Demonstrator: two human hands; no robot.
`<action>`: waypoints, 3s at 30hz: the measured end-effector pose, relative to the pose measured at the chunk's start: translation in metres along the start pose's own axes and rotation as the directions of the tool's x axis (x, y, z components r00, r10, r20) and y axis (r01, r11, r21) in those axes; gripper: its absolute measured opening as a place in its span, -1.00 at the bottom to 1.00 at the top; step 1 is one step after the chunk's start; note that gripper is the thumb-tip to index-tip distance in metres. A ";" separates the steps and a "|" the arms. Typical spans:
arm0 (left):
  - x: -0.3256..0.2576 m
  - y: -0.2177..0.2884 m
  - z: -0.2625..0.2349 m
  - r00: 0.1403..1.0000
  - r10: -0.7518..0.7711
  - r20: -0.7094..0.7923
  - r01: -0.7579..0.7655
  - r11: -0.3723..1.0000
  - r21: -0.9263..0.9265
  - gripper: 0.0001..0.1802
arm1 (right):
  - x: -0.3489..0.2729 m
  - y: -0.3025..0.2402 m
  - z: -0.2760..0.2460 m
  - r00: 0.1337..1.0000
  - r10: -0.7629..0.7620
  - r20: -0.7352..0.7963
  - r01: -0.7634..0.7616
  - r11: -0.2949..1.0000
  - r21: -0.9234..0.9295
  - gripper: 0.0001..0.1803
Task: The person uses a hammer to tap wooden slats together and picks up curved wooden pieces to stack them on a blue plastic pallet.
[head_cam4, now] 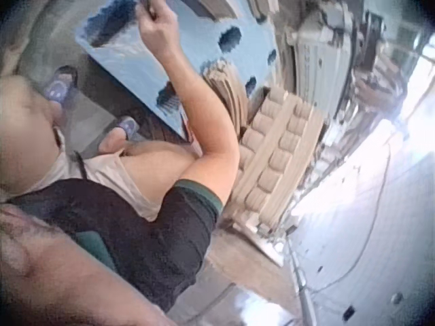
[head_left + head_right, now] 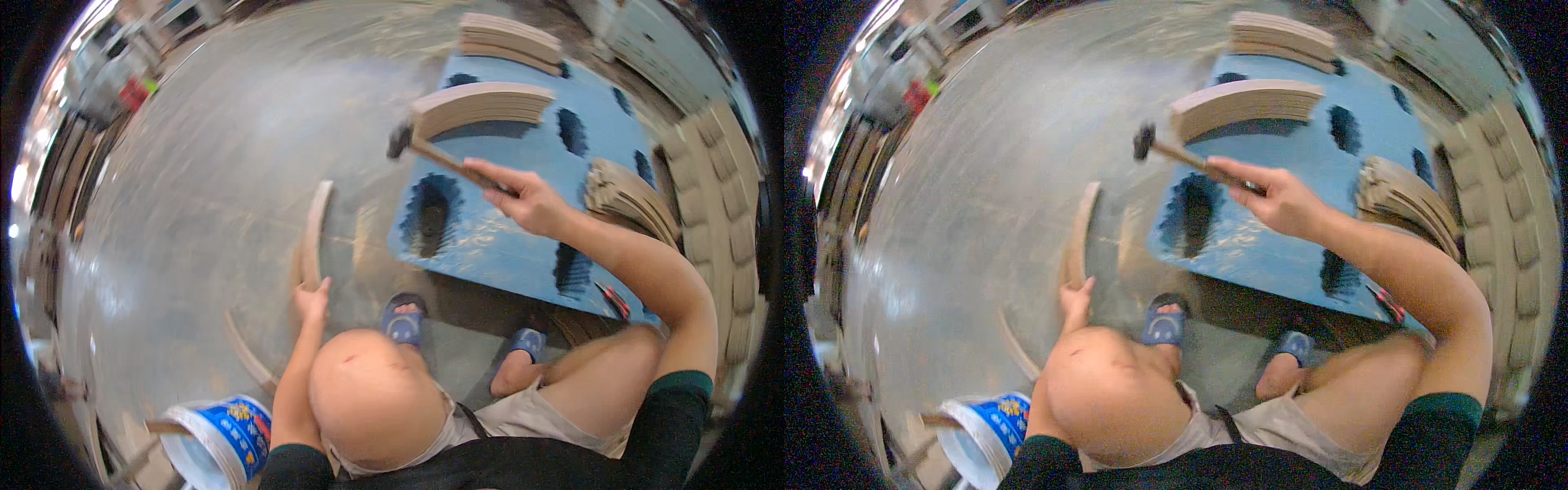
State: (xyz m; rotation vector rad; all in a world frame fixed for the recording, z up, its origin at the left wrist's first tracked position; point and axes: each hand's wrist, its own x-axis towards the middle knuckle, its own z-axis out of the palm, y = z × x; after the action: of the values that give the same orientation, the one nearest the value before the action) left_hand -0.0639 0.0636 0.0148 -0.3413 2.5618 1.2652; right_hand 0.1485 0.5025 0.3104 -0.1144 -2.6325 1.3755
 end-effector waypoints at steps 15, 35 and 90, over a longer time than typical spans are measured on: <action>0.005 0.337 0.042 0.376 0.892 0.249 -0.924 0.382 0.029 -0.36 | -0.208 0.127 0.038 0.940 0.331 -0.078 -0.335 0.941 -0.040 -0.33; 0.058 0.489 0.266 0.333 0.747 0.575 -0.895 0.442 -0.056 -0.25 | -0.182 0.156 0.053 0.963 0.183 -0.199 -0.168 0.981 0.093 -0.30; -0.374 0.446 0.313 -0.230 0.058 0.972 -0.908 0.347 -0.235 -0.59 | -0.202 0.143 0.070 0.980 0.006 0.199 0.021 0.991 -0.134 -0.38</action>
State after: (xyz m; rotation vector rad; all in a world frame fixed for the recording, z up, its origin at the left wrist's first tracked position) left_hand 0.1833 0.6133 0.2861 1.6380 1.4195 0.1634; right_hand 0.3321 0.4984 0.1307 0.0182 -2.8873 1.2652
